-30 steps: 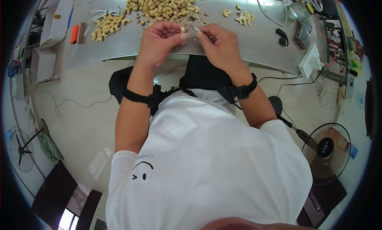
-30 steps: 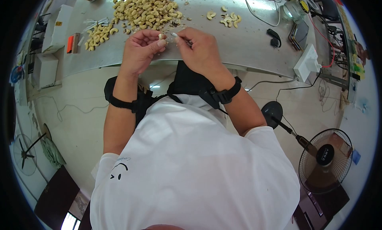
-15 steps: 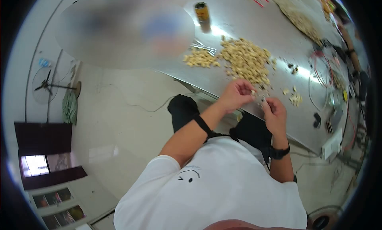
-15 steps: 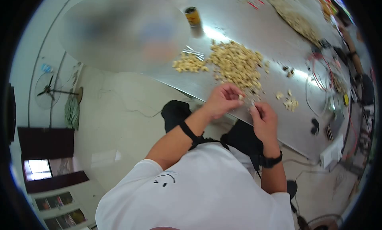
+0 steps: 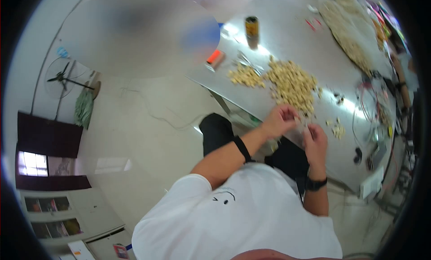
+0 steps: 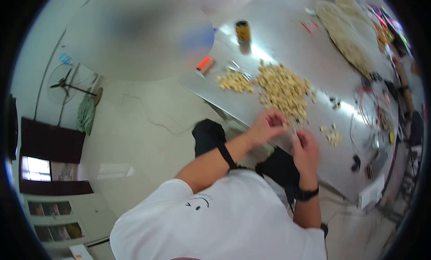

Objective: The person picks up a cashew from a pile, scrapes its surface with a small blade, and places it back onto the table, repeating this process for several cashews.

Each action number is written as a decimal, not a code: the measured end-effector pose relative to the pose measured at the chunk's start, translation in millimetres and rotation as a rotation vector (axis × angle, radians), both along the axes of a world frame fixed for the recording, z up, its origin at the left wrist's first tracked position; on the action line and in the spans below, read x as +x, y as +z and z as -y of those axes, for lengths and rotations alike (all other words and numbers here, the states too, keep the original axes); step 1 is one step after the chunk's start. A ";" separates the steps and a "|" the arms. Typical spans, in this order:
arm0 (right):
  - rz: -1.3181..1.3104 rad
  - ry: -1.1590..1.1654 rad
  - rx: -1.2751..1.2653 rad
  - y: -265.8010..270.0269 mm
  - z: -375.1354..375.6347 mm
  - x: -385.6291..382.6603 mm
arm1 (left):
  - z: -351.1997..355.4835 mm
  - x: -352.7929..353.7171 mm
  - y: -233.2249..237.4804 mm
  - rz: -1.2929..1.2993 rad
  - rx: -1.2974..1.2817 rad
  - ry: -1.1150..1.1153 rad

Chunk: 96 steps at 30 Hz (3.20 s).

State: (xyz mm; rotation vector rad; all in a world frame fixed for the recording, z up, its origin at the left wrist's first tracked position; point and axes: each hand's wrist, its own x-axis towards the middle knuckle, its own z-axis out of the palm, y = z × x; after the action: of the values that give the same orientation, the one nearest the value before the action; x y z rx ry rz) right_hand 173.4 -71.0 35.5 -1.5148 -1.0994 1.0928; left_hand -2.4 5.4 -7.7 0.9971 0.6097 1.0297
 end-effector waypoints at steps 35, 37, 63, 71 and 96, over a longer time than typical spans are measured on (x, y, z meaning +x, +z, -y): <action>0.231 0.087 0.185 -5.7 4.3 9.0 | 0.8 -5.9 10.2 -0.026 -0.072 -0.102; 0.213 0.097 0.176 -8.5 4.4 11.7 | 0.9 -5.9 10.8 -0.017 -0.070 -0.107; 0.298 0.121 0.222 -8.2 -5.4 17.1 | -6.8 -7.8 8.8 -0.042 -0.116 -0.114; 0.214 0.125 0.175 -14.2 0.6 12.3 | -6.0 -7.0 1.3 0.003 -0.092 -0.102; 0.261 0.036 0.211 -12.9 3.5 5.7 | -12.9 -10.3 8.5 -0.015 -0.237 -0.177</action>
State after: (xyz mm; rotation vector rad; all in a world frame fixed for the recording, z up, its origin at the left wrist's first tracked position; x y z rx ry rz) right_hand 179.1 -74.6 22.6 -1.4997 -1.3795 0.7884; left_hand -12.6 18.3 0.8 0.8348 0.6282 0.7744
